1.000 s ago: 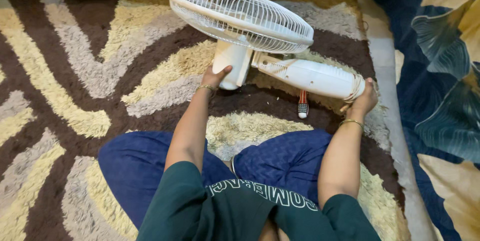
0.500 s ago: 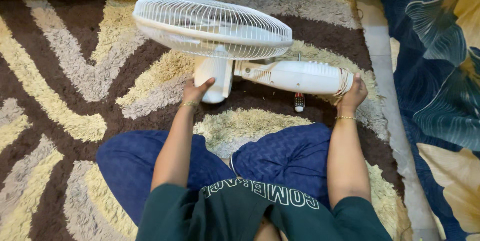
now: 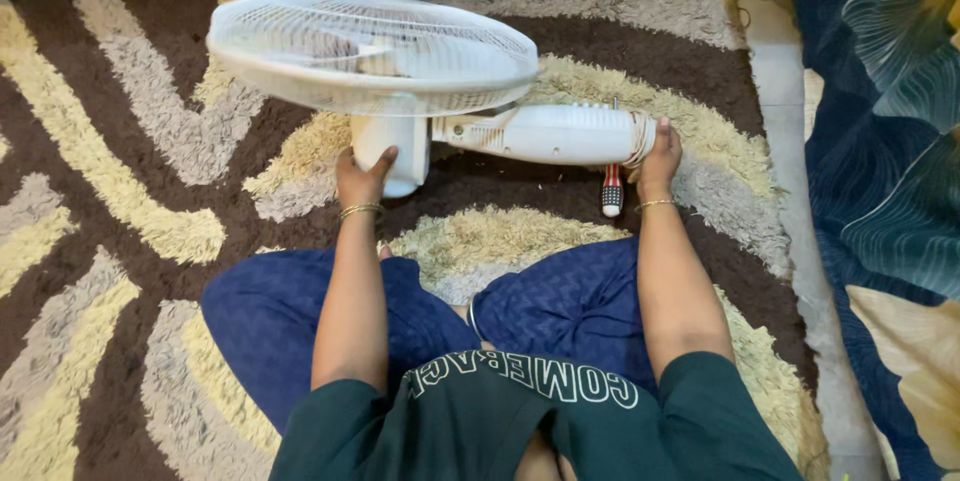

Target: The person sits on the floor and uses a screwdriver to adjust screws on the front grill and base of a white pedestal fan. They repeatedly tighten and loosen screws, rotate the fan head, and handle the power cord.

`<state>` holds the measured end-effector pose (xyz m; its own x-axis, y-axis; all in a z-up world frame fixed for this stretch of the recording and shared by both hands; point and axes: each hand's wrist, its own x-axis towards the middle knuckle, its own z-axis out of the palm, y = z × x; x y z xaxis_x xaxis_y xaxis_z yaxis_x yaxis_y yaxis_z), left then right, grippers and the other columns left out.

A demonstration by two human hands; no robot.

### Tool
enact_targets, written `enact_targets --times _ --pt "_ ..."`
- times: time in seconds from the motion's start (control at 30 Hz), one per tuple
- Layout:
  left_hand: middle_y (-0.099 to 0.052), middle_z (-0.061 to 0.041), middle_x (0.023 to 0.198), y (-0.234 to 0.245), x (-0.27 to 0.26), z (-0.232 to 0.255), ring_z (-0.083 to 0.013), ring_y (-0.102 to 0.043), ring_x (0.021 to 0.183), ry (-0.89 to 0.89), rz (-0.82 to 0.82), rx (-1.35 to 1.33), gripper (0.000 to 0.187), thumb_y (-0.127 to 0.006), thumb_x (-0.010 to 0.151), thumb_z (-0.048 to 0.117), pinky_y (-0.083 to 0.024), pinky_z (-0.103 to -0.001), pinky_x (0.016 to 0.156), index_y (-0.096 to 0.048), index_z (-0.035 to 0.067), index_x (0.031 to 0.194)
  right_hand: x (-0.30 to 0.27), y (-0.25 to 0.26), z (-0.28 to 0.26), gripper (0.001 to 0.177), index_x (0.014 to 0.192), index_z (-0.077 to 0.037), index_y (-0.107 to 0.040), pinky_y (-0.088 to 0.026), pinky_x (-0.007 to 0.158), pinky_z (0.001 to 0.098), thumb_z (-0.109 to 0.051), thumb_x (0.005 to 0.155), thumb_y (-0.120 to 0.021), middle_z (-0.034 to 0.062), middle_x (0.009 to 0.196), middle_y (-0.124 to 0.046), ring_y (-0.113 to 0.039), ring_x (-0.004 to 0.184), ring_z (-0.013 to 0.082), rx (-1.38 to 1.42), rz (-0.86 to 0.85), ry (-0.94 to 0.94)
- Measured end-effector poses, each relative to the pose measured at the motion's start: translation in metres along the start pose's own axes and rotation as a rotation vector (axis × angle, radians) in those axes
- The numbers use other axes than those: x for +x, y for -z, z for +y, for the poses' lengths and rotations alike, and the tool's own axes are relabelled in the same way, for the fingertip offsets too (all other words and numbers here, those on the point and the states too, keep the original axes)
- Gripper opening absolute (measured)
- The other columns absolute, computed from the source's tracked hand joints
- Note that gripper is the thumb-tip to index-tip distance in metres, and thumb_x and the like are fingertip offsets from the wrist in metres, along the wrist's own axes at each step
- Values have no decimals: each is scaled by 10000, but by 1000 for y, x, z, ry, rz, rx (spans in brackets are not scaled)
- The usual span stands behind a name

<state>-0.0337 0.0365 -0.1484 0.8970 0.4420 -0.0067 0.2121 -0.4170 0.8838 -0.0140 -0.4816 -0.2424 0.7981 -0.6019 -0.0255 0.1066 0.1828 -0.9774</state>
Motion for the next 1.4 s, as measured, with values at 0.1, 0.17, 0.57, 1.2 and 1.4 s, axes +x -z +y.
enact_targets --times 0.1,0.17,0.57,1.2,1.4 --pt "-718 -229 1143 -8 -5 -5 -327 -709 1027 -83 22 36 813 -957 702 444 -552 -408 907 -607 -48 1247 -7 -3 -7 510 1090 -20 -673 -546 861 341 -509 1043 -537 81 1016 -724 -669 912 185 -181 85 -18" --pt "-705 -232 1149 -14 -6 -9 -336 -698 1038 -110 33 11 834 -954 700 454 -545 -419 910 -591 -37 1268 -12 -4 -13 511 1091 -17 -666 -528 880 372 -509 1058 -530 114 1017 -717 -662 933 228 -395 165 46" --pt "-536 -302 1369 -44 1 -49 -456 -505 1289 -67 139 160 1075 -881 751 598 -419 -528 1082 -393 -13 1488 -65 -17 -87 303 1207 -53 -550 -419 738 342 -316 1061 -581 58 1032 -555 -484 859 192 23 433 351" --pt "-400 -198 1551 -129 -80 -68 -349 -437 1421 -569 -400 -223 823 -732 933 189 -393 -545 1159 -244 25 1576 -249 -223 -279 266 1033 -57 -715 -565 778 355 -312 975 -664 17 952 -742 -699 882 165 -495 -1688 397" --pt "-457 -82 1565 -121 -63 -24 -264 -419 1447 475 -634 -812 815 -658 935 255 -326 -597 1119 -212 125 1605 -128 -74 -139 362 978 5 -719 -527 766 454 -356 954 -736 168 928 -695 -679 877 330 -1037 -400 194"
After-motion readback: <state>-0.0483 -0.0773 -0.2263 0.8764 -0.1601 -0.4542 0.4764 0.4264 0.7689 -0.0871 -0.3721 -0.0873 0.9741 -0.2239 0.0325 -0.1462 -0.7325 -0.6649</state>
